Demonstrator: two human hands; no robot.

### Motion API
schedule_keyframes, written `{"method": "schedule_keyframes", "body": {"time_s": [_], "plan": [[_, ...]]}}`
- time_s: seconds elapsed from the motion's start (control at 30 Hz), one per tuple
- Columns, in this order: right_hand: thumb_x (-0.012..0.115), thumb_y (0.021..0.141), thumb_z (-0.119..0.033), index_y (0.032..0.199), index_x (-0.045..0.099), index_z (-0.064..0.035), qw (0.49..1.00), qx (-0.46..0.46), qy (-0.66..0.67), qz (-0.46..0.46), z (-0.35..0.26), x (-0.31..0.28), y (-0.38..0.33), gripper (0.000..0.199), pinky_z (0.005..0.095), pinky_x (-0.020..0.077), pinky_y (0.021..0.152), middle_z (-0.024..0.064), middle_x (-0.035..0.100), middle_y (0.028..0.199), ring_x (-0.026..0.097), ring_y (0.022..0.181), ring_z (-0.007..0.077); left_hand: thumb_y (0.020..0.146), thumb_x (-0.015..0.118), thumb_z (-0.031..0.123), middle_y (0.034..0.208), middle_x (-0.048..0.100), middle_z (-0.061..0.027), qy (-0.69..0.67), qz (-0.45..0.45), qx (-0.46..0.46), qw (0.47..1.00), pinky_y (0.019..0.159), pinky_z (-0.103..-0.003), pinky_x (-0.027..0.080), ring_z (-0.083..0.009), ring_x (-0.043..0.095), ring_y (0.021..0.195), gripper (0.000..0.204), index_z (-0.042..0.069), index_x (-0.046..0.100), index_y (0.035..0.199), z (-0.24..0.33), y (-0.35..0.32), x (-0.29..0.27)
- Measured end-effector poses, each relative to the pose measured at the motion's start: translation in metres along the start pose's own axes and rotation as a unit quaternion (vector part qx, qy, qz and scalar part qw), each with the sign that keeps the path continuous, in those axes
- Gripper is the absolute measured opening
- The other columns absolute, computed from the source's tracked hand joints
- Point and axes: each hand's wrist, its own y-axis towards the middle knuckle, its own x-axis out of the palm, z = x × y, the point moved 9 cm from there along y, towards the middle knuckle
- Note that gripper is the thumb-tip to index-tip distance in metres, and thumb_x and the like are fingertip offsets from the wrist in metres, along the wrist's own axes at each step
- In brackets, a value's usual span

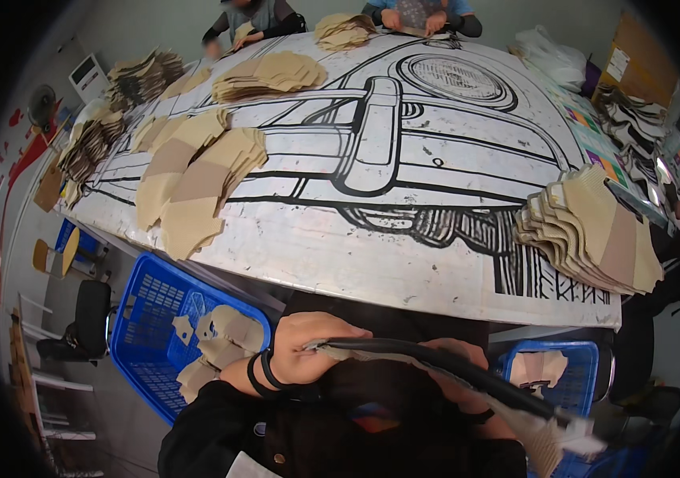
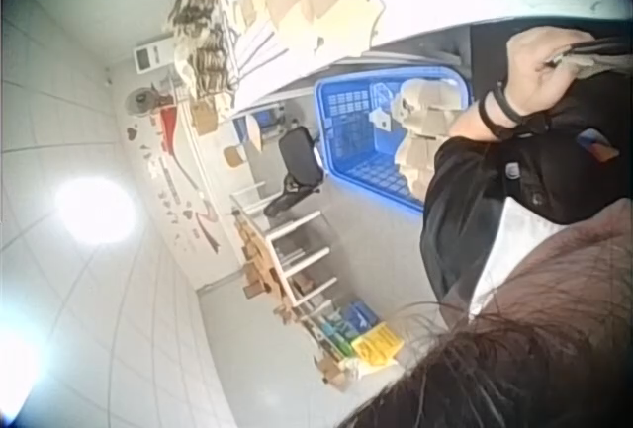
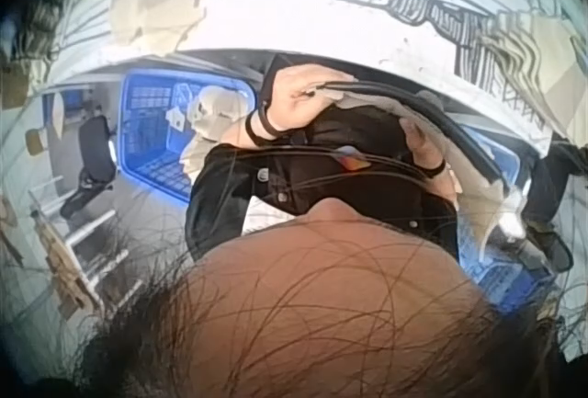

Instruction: The recorder inspects and sorts padded fabric shoe upper components, checking their quality and placing them into a blue storage bin.

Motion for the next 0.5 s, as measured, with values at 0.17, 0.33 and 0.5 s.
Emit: {"method": "schedule_keyframes", "body": {"time_s": [0.17, 0.33, 0.5], "plan": [[0.071, 0.085, -0.028, 0.133, 0.045, 0.0005, 0.962, -0.116, 0.208, 0.130, 0.014, -0.029, -0.009, 0.061, 0.0451, 0.0380, 0.104, 0.0152, 0.054, 0.128, 0.049, 0.123, 0.0294, 0.078, 0.068, 0.002, 0.092, 0.070, -0.0142, -0.033, 0.047, -0.091, 0.994, 0.071, -0.026, 0.052, -0.0204, 0.069, 0.079, 0.022, -0.001, 0.069, 0.099, -0.020, -0.007, -0.011], [0.070, 0.085, -0.021, 0.133, 0.045, -0.0065, 0.929, -0.173, 0.295, 0.143, 0.008, -0.055, -0.018, 0.056, 0.0495, 0.0382, 0.103, 0.0104, 0.054, 0.128, 0.052, 0.119, 0.0291, 0.082, 0.069, 0.006, 0.089, 0.069, -0.0117, -0.115, 0.108, -0.156, 0.975, 0.074, -0.026, 0.049, -0.0138, 0.063, 0.082, 0.021, -0.006, 0.065, 0.100, -0.047, -0.021, -0.019], [0.070, 0.085, -0.017, 0.134, 0.044, -0.0088, 0.925, -0.158, 0.296, 0.177, 0.003, -0.056, -0.021, 0.057, 0.0523, 0.0388, 0.103, 0.0092, 0.054, 0.129, 0.051, 0.120, 0.0299, 0.083, 0.069, 0.014, 0.083, 0.068, -0.0076, -0.086, 0.122, -0.156, 0.977, 0.071, -0.024, 0.048, -0.0114, 0.061, 0.076, 0.024, -0.006, 0.065, 0.098, -0.057, -0.027, -0.029]]}}
